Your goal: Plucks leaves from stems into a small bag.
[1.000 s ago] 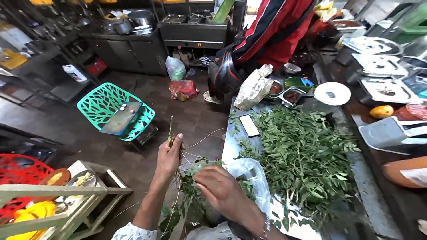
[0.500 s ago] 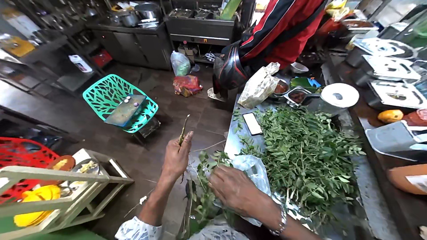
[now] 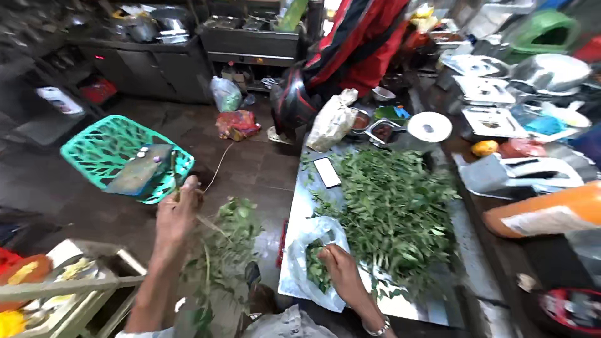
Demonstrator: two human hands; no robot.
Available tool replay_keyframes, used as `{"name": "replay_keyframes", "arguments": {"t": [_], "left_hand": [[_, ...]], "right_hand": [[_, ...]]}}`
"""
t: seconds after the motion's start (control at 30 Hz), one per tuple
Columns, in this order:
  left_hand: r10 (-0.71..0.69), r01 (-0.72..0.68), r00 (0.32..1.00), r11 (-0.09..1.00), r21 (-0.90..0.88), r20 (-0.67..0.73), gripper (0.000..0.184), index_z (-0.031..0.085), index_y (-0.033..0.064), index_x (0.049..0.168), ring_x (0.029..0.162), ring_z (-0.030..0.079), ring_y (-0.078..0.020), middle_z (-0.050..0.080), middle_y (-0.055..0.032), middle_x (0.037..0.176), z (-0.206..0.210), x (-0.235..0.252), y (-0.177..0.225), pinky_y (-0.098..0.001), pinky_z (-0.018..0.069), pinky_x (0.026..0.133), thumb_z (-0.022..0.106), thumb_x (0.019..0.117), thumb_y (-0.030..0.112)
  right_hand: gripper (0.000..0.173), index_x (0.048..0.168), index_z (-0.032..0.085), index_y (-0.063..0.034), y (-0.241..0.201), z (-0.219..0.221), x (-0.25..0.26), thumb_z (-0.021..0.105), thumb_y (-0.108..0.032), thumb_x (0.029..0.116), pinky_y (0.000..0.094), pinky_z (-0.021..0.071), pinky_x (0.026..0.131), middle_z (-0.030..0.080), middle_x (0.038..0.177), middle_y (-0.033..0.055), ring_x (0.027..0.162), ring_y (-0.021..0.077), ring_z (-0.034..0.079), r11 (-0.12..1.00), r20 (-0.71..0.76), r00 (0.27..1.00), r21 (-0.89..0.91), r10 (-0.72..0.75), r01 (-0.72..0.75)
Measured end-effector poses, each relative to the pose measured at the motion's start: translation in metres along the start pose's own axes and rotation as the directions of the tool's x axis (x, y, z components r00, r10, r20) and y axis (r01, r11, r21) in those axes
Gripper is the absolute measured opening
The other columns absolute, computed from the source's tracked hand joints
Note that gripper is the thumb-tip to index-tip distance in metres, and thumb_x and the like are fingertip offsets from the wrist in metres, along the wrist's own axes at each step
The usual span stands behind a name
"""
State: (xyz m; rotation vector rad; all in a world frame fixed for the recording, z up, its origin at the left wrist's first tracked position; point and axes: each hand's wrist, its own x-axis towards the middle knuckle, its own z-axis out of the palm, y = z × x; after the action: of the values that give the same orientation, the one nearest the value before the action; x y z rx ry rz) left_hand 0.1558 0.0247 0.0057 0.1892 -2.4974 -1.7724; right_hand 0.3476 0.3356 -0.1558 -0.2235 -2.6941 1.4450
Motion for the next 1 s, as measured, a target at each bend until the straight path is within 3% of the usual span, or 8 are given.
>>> {"name": "replay_keyframes", "arguments": {"t": [0.07,0.13,0.27,0.37,0.63,0.87,0.93,1.0], "left_hand": [[0.036,-0.041,0.991,0.998,0.038,0.13,0.05,0.066,0.01,0.09,0.054,0.052,-0.0128,0.061,-0.0007,0.069,0.011,-0.01,-0.005,-0.0321,0.0471,0.051,0.045,0.1068,0.051],[0.07,-0.085,0.954,0.996,0.038,0.291,0.04,0.067,0.0059,0.098,0.055,0.056,-0.0161,0.063,-0.0043,0.072,0.023,-0.02,-0.006,-0.034,0.0514,0.053,0.046,0.1093,0.038],[0.141,-0.14,0.852,0.989,-0.04,0.504,0.026,0.078,0.0151,0.104,0.047,0.044,-0.0099,0.056,0.0006,0.062,0.051,-0.046,-0.002,-0.0262,0.0397,0.045,0.058,0.1038,0.031],[0.178,-0.102,0.788,0.982,-0.161,0.589,0.022,0.08,0.0189,0.109,0.048,0.045,-0.0067,0.064,0.0018,0.069,0.063,-0.058,0.003,-0.0224,0.0389,0.046,0.068,0.0977,0.033],[0.284,-0.237,0.883,0.957,-0.169,0.374,0.019,0.076,0.0171,0.091,0.043,0.044,-0.0104,0.057,0.0002,0.06,0.07,-0.082,0.002,-0.0241,0.0372,0.041,0.068,0.0979,0.033],[0.149,-0.119,0.983,0.962,-0.245,0.106,0.018,0.073,0.0137,0.103,0.047,0.044,-0.0022,0.066,0.0042,0.077,0.023,-0.033,0.016,-0.0169,0.0377,0.042,0.056,0.1051,0.021],[0.106,-0.073,0.99,0.949,-0.307,0.092,0.02,0.072,0.0129,0.104,0.047,0.041,-0.0008,0.067,0.0043,0.081,0.014,-0.016,0.012,-0.0157,0.0338,0.041,0.055,0.1063,0.022],[0.047,-0.012,0.995,0.924,-0.381,0.084,0.02,0.071,0.0116,0.104,0.045,0.037,-0.0016,0.055,0.0046,0.068,0.016,-0.011,0.012,-0.0159,0.0328,0.04,0.056,0.106,0.024]], "right_hand": [[0.034,0.108,0.071,-0.008,-0.027,-0.011,0.005,0.043,-0.028,0.1096,0.0329,0.0567,0.064,0.066,0.088,0.0039,0.07,0.0128,0.063,0.983,-0.038,0.999,0.184,0.012,-0.004],[0.035,0.108,0.071,-0.0083,-0.056,-0.016,0.014,0.043,-0.029,0.1104,0.0302,0.0551,0.059,0.066,0.087,0.0027,0.066,0.0113,0.061,0.952,-0.034,0.998,0.3,-0.05,0.057],[0.035,0.107,0.071,-0.0065,-0.1,-0.01,0.037,0.043,-0.028,0.1103,0.0271,0.0518,0.059,0.064,0.084,0.0024,0.066,0.0093,0.058,0.919,-0.009,0.983,0.354,-0.184,0.175],[0.035,0.104,0.071,-0.0066,-0.119,-0.001,0.049,0.044,-0.028,0.1097,0.0285,0.0542,0.071,0.066,0.089,0.0031,0.076,0.0096,0.062,0.931,-0.003,0.97,0.28,-0.242,0.233],[0.036,0.104,0.069,-0.0122,-0.128,-0.015,0.037,0.043,-0.035,0.1108,0.0299,0.056,0.076,0.066,0.093,-0.0005,0.083,0.0086,0.064,0.952,0.127,0.949,0.146,-0.287,0.268],[0.04,0.106,0.071,-0.0087,-0.059,-0.031,-0.008,0.04,-0.033,0.1109,0.0372,0.059,0.082,0.07,0.098,0.0055,0.089,0.0149,0.068,0.988,0.077,0.985,0.003,-0.157,0.157],[0.036,0.114,0.073,-0.0126,-0.022,-0.017,-0.014,0.046,-0.036,0.1082,0.0378,0.0594,0.087,0.072,0.107,0.0044,0.095,0.0153,0.07,0.991,0.026,0.998,-0.121,-0.055,0.058],[0.045,0.134,0.068,-0.018,-0.005,-0.005,-0.012,0.052,-0.048,0.1034,0.0471,0.0515,0.103,0.067,0.128,0.0065,0.119,0.0252,0.063,0.955,0.042,0.998,-0.296,0.045,-0.031]]}}
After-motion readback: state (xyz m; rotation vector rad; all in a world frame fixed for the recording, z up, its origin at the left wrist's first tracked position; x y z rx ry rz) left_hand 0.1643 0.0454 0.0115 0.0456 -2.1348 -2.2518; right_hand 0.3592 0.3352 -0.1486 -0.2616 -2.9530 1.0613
